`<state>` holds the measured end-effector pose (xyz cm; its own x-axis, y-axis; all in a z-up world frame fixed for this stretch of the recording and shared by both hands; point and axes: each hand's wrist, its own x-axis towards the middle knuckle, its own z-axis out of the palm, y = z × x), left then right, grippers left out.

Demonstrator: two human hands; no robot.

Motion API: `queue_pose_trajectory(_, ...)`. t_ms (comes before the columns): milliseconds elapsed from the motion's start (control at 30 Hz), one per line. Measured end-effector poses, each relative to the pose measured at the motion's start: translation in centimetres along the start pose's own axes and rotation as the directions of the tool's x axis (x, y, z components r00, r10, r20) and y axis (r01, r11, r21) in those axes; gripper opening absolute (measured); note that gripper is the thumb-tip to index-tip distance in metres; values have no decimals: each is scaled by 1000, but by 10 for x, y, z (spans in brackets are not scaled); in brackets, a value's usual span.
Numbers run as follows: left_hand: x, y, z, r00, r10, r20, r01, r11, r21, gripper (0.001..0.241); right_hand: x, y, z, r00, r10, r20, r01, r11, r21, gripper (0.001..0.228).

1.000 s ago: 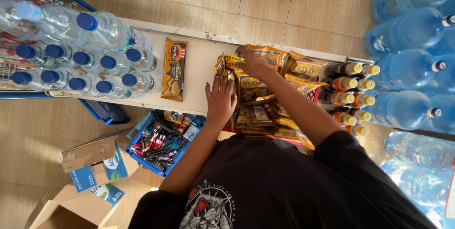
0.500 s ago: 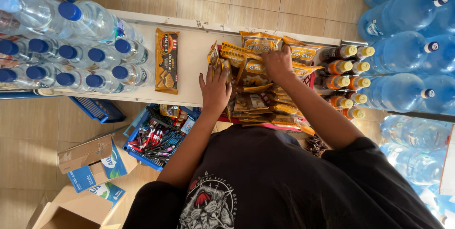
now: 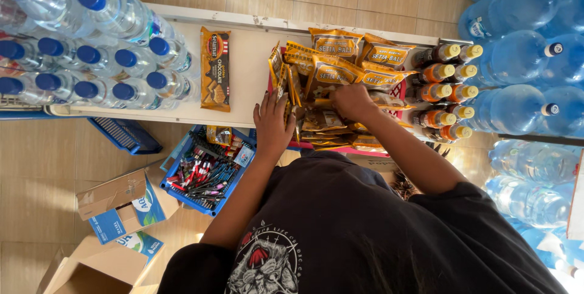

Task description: The person organizes snack packets on a wire rack, then moves to a lower shelf to arrange yellow snack packets in a red basket. Later, the person sits on the floor and organizes small items in a blue basket.

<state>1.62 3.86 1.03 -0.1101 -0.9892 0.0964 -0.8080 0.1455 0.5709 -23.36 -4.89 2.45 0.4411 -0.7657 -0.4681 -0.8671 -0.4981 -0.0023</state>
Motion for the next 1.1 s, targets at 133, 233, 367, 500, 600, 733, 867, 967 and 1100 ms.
queue_pose_trajectory(133,-13,1,-5,999,35,-9,-35,999,-12,60,-1,8,-15,970,204,-130,-157,940,304,26)
queue_pose_trajectory(233,-19,4,-6,998,60,-26,-60,998,-13,58,11,-1,-15,947,297,-122,-220,878,425,30)
queue_pose_trajectory(367,-29,6,-7,997,82,5,-82,997,-6,60,65,-39,22,943,321,-88,-261,877,404,33)
queue_pose_trajectory(500,-43,3,-9,995,95,12,-96,995,7,59,98,-60,59,936,339,-93,-262,849,460,30)
queue_pose_trajectory(600,-56,-3,-10,995,54,79,-55,999,0,63,79,-53,53,954,298,-42,-243,845,477,34)
queue_pose_trajectory(733,-63,-15,-12,995,90,48,-89,996,-18,60,12,-25,13,989,116,-96,-71,921,384,40)
queue_pose_trajectory(867,-75,-18,-5,990,129,52,-128,991,-25,61,-31,-34,15,991,-131,40,112,942,316,76)
queue_pose_trajectory(967,-78,-19,-4,981,191,43,-189,981,-44,61,-24,-45,35,998,53,31,-57,990,126,23)
queue_pose_trajectory(1100,-85,-24,-8,978,201,59,-198,979,-56,60,-6,-30,61,981,174,-85,-175,985,1,16)
